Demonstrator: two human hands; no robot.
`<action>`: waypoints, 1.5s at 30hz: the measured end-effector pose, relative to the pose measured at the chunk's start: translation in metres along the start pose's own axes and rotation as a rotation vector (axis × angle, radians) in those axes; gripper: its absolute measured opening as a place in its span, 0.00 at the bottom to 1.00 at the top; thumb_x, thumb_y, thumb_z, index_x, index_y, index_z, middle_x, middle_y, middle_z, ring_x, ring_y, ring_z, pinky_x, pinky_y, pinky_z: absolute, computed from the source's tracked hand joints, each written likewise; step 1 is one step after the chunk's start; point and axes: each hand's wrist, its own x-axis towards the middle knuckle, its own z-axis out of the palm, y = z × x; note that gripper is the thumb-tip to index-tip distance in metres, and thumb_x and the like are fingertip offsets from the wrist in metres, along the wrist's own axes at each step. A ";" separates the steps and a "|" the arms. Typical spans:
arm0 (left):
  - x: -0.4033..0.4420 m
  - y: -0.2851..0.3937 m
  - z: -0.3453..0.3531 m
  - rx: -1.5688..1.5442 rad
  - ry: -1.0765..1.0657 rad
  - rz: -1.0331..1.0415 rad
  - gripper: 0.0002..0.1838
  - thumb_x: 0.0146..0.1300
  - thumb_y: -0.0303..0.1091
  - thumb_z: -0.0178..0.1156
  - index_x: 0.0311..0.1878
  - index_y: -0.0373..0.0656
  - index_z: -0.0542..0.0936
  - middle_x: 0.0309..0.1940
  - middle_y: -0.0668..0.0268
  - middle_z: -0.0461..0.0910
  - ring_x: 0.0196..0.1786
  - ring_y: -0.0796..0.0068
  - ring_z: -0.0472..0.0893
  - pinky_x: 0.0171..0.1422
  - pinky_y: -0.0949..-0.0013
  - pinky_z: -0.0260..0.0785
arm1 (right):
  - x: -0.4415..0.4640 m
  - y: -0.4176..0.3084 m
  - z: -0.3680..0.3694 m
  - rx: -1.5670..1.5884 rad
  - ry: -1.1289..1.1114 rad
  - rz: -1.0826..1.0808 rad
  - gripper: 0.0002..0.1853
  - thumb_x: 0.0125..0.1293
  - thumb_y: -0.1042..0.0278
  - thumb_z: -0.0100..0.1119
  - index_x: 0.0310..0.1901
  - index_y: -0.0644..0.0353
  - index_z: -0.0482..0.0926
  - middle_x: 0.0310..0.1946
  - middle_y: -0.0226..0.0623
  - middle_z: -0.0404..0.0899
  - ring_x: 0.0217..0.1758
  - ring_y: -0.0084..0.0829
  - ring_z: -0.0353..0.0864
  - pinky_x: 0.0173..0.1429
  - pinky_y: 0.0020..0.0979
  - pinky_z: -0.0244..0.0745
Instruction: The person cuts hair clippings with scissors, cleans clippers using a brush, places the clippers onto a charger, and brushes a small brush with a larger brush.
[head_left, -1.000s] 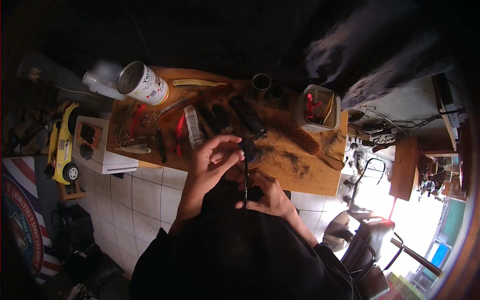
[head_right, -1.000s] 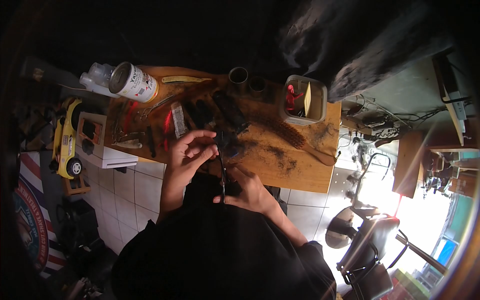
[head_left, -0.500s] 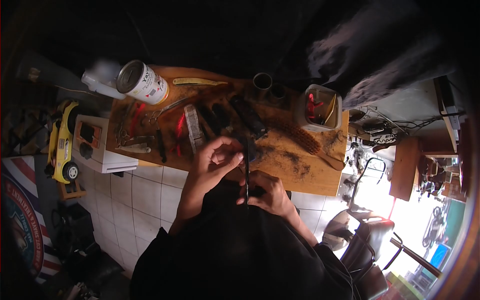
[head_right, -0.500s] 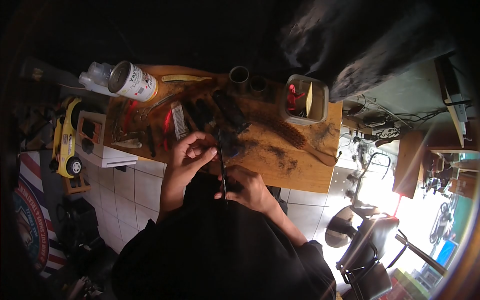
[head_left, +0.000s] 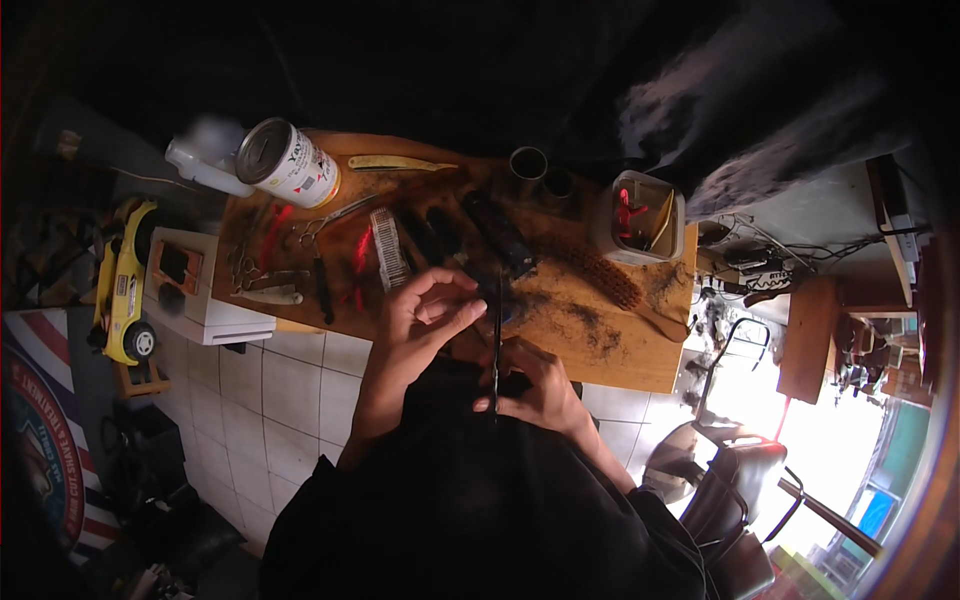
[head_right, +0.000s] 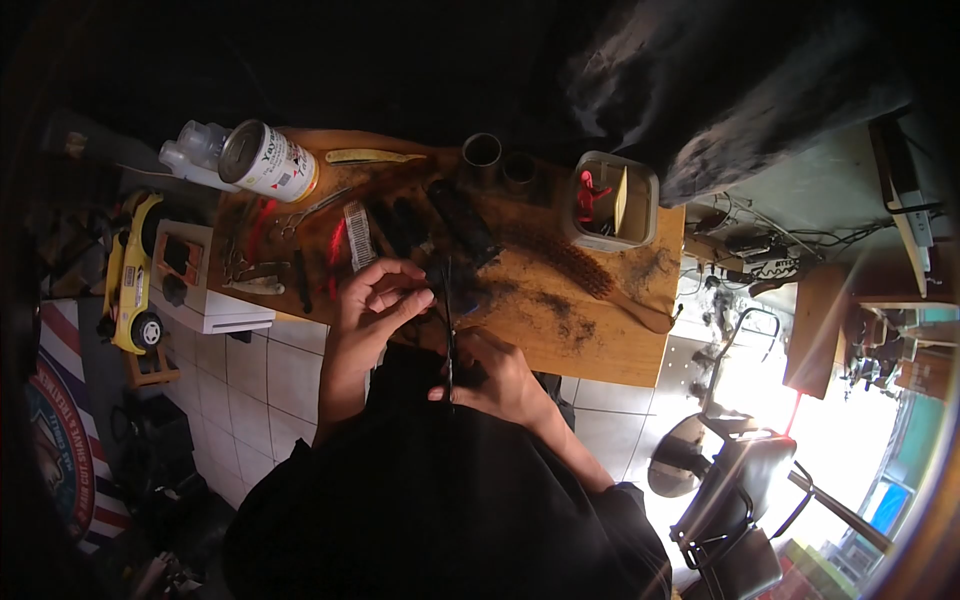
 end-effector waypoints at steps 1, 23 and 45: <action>0.000 -0.001 0.000 -0.028 -0.004 -0.021 0.10 0.62 0.20 0.64 0.46 0.35 0.76 0.37 0.65 0.82 0.43 0.79 0.83 0.48 0.76 0.77 | 0.000 0.000 0.000 0.000 -0.003 -0.007 0.28 0.47 0.60 0.80 0.46 0.66 0.79 0.35 0.37 0.81 0.38 0.31 0.84 0.42 0.31 0.78; -0.001 -0.005 -0.002 0.060 -0.053 -0.059 0.07 0.62 0.21 0.65 0.42 0.36 0.79 0.33 0.68 0.82 0.37 0.86 0.81 0.42 0.80 0.73 | -0.001 -0.007 0.001 -0.002 0.063 -0.020 0.23 0.49 0.58 0.77 0.43 0.62 0.81 0.32 0.35 0.79 0.31 0.30 0.78 0.38 0.32 0.75; 0.001 -0.018 -0.005 0.329 0.060 0.167 0.07 0.60 0.19 0.65 0.42 0.35 0.85 0.32 0.71 0.83 0.25 0.95 0.66 0.28 0.84 0.58 | -0.002 -0.006 0.000 -0.071 0.054 0.036 0.27 0.46 0.56 0.80 0.43 0.65 0.81 0.32 0.36 0.78 0.31 0.29 0.77 0.37 0.31 0.74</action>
